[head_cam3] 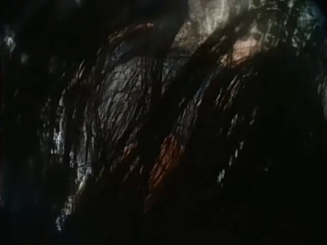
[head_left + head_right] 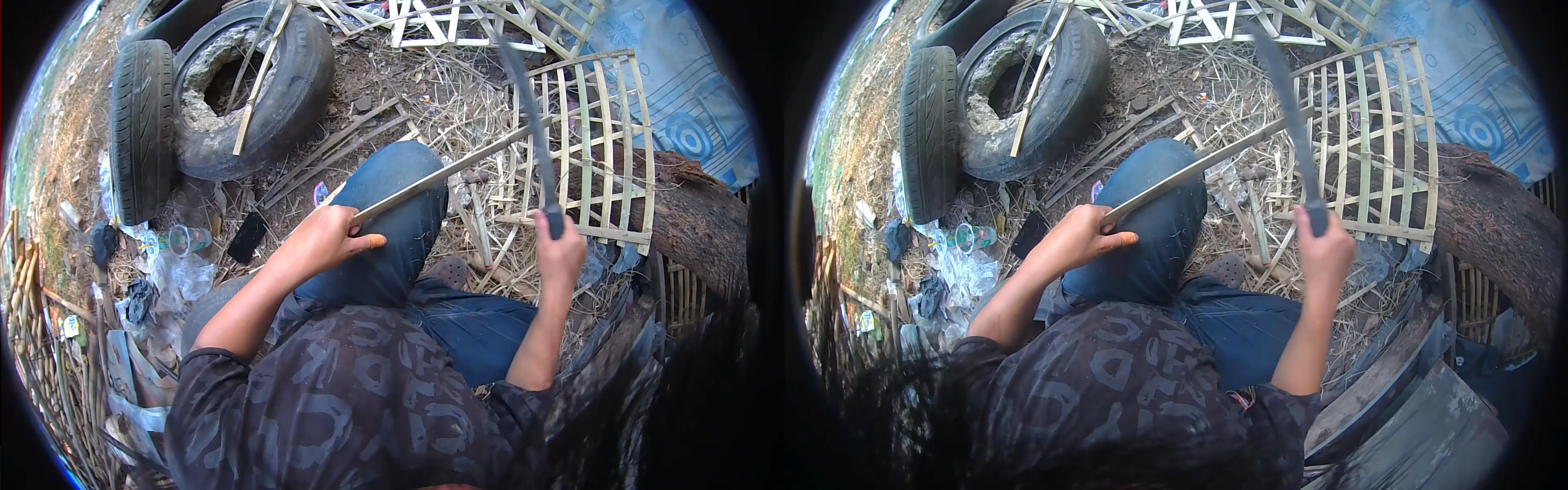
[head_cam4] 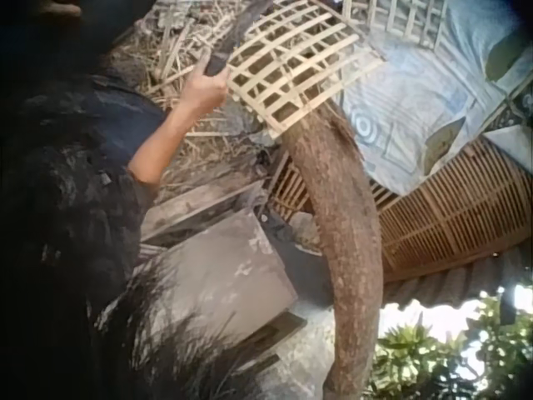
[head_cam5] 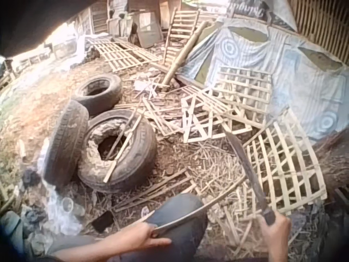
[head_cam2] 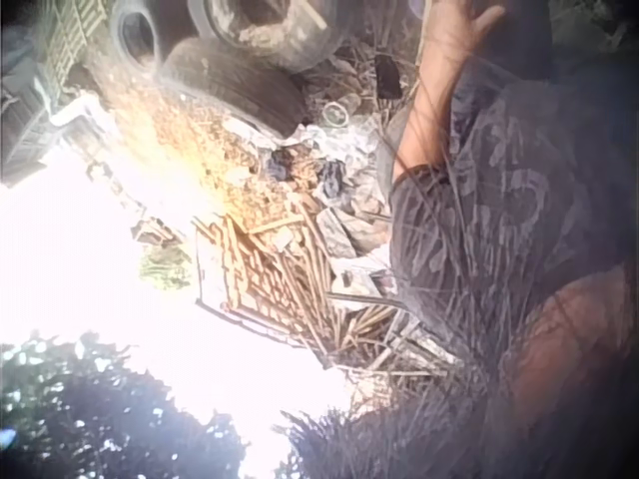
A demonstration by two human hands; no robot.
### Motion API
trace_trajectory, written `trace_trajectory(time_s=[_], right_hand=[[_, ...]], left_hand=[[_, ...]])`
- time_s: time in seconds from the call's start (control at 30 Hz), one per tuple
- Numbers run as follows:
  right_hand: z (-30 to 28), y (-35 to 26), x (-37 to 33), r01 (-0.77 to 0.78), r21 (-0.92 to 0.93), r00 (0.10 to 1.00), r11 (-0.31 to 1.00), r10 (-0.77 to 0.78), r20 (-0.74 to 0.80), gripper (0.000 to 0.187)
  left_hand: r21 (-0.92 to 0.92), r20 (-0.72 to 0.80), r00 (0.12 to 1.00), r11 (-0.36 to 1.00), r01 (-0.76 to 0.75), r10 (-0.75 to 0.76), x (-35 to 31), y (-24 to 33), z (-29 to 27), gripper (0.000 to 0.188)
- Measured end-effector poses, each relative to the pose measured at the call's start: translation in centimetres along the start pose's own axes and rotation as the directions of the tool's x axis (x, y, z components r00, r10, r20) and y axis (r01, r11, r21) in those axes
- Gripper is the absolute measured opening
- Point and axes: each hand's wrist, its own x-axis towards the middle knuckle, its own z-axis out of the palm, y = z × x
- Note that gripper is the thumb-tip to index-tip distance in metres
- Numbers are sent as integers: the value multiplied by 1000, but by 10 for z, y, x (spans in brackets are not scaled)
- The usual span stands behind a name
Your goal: The person scrapes a wooden slat with a machete, then positions slats onto a wooden grid and hammers nails into them to secure the assembly.
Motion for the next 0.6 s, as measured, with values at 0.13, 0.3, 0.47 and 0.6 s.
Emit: trace_trajectory(time_s=[0.13, 0.3, 0.47, 0.6], right_hand=[[-24, 71, -13, -67, 150, 978, 986, 95, -187, 36], [-46, 148, -54, -215, 33, 952, 976, 217, -217, 37], [-48, 221, -113, -356, -225, 934, 907, 346, -84, 39], [-24, 281, -150, -418, -131, 903, 899, 427, 53, 47]], left_hand=[[-191, 181, 984, 981, 28, 7, 11, -12, -6, 47], [-172, 239, 964, 972, 161, -118, 31, -13, -52, 48], [-116, 136, 980, 980, 161, -145, 86, -49, -78, 56], [-58, 104, 968, 971, 234, -227, 134, -78, -55, 57]])
